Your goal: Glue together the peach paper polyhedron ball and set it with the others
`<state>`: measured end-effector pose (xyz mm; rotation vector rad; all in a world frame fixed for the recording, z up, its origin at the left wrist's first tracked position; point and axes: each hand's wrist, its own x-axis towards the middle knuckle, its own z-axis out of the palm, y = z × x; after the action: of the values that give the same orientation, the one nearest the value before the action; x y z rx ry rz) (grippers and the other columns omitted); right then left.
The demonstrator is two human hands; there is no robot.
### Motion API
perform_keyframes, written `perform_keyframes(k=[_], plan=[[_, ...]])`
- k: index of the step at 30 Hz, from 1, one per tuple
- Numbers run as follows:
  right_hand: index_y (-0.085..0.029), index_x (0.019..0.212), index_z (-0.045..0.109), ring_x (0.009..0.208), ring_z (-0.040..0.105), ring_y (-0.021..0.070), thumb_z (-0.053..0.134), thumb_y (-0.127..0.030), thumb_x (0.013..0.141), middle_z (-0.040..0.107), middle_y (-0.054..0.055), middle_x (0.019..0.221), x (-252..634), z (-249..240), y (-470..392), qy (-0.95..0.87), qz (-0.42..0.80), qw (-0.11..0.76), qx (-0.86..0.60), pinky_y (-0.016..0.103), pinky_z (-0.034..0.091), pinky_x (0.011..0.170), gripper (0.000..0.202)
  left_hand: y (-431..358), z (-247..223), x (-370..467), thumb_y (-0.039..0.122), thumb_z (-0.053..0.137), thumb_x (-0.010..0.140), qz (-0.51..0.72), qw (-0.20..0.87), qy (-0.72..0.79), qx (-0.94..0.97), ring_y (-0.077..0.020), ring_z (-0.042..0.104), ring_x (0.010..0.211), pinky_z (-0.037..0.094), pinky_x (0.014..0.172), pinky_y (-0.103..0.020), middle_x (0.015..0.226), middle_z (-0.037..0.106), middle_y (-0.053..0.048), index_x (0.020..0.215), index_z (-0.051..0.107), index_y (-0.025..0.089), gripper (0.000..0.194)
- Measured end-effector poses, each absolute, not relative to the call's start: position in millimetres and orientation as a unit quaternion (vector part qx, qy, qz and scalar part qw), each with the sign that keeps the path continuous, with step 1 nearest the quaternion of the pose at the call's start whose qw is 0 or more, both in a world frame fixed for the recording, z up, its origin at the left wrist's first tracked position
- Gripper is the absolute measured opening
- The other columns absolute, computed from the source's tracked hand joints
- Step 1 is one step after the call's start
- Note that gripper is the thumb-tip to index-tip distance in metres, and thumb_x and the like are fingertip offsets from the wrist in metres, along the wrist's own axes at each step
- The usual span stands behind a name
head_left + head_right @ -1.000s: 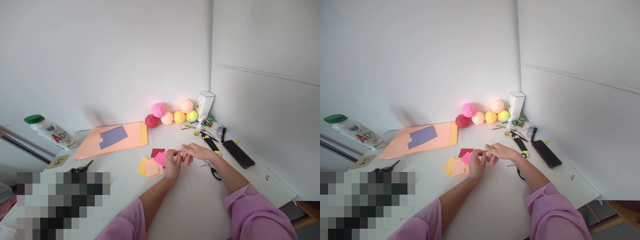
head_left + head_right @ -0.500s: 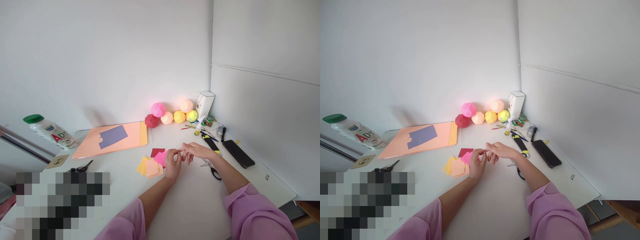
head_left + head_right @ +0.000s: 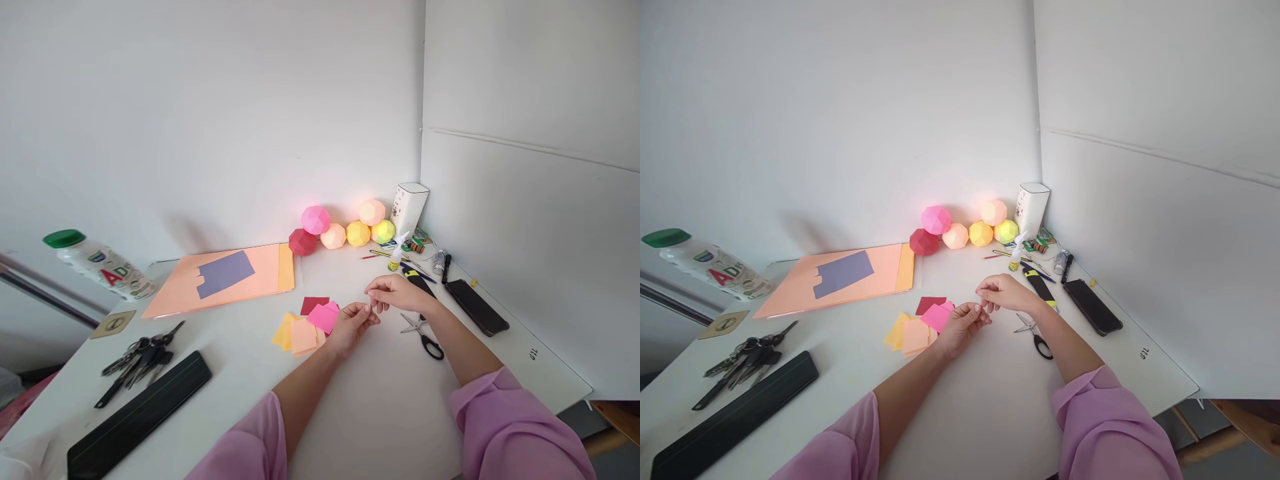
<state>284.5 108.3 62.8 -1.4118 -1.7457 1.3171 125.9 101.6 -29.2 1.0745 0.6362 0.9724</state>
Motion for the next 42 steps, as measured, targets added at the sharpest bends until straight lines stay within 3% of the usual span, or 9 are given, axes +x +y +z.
perform_keyframes(k=[7,11,14,19,23,31,37,42], plan=[[-0.014,0.088,0.069,0.065,0.066,0.0138,0.065,-0.031,0.080,0.069,0.003,0.072,281,74,95,-0.697,0.522,0.237,-0.432,0.027,0.054,0.064,0.019,100,-27,119,0.079,0.071,0.049,0.342,0.815,0.182,0.430,-0.0174,0.059,0.061,0.050,0.069,-0.041,0.060,0.052,0.000,0.058,0.054,0.019,0.063],[-0.014,0.090,0.069,0.064,0.067,0.0155,0.059,-0.029,0.083,0.069,0.005,0.078,268,80,82,-0.720,0.500,0.232,-0.421,0.027,0.055,0.059,0.018,100,-28,117,0.081,0.070,0.045,0.310,0.841,0.155,0.416,-0.0189,0.059,0.064,0.050,0.072,-0.043,0.058,0.052,0.000,0.057,0.056,0.019,0.064],[-0.016,0.088,0.070,0.062,0.065,0.0141,0.057,-0.024,0.083,0.069,0.005,0.083,259,82,75,-0.755,0.422,0.235,-0.444,0.026,0.053,0.055,0.016,101,-28,117,0.077,0.073,0.046,0.309,0.850,0.147,0.401,-0.0184,0.060,0.068,0.049,0.079,-0.043,0.062,0.055,-0.001,0.060,0.059,0.019,0.061],[-0.018,0.076,0.071,0.068,0.061,0.0157,0.056,-0.015,0.081,0.070,0.005,0.077,250,83,71,-0.832,0.218,0.233,-0.454,0.027,0.047,0.065,0.016,102,-27,118,0.070,0.077,0.053,0.315,0.854,0.143,0.389,-0.0227,0.065,0.087,0.048,0.085,-0.043,0.087,0.067,-0.006,0.084,0.066,0.022,0.058],[-0.018,0.070,0.067,0.064,0.058,0.0156,0.052,-0.010,0.079,0.069,0.005,0.074,249,78,72,-0.854,0.159,0.227,-0.441,0.027,0.044,0.062,0.020,102,-31,116,0.071,0.075,0.055,0.302,0.859,0.144,0.387,-0.0265,0.065,0.095,0.048,0.084,-0.044,0.093,0.069,-0.008,0.088,0.066,0.022,0.060],[-0.020,0.061,0.054,0.057,0.051,0.0131,0.053,-0.009,0.068,0.061,0.002,0.065,244,58,68,-0.815,0.202,0.309,-0.447,0.026,0.042,0.057,0.012,82,-27,106,0.063,0.074,0.066,0.300,0.879,0.143,0.343,-0.0245,0.063,0.100,0.048,0.089,-0.041,0.105,0.066,-0.008,0.093,0.066,0.024,0.048],[-0.020,0.066,0.052,0.055,0.056,0.0115,0.052,-0.017,0.074,0.061,0.000,0.064,241,47,45,-0.781,0.311,0.335,-0.425,0.024,0.049,0.054,0.009,41,-25,81,0.059,0.071,0.072,0.264,0.904,0.133,0.308,-0.0221,0.065,0.088,0.049,0.083,-0.039,0.091,0.066,-0.009,0.082,0.066,0.019,0.041],[-0.019,0.074,0.056,0.050,0.058,0.0115,0.050,-0.025,0.085,0.064,0.002,0.067,229,36,30,-0.734,0.395,0.367,-0.413,0.025,0.050,0.047,0.014,31,-27,68,0.057,0.068,0.076,0.262,0.915,0.127,0.278,-0.0216,0.063,0.089,0.048,0.084,-0.038,0.090,0.065,-0.009,0.079,0.065,0.019,0.038]])
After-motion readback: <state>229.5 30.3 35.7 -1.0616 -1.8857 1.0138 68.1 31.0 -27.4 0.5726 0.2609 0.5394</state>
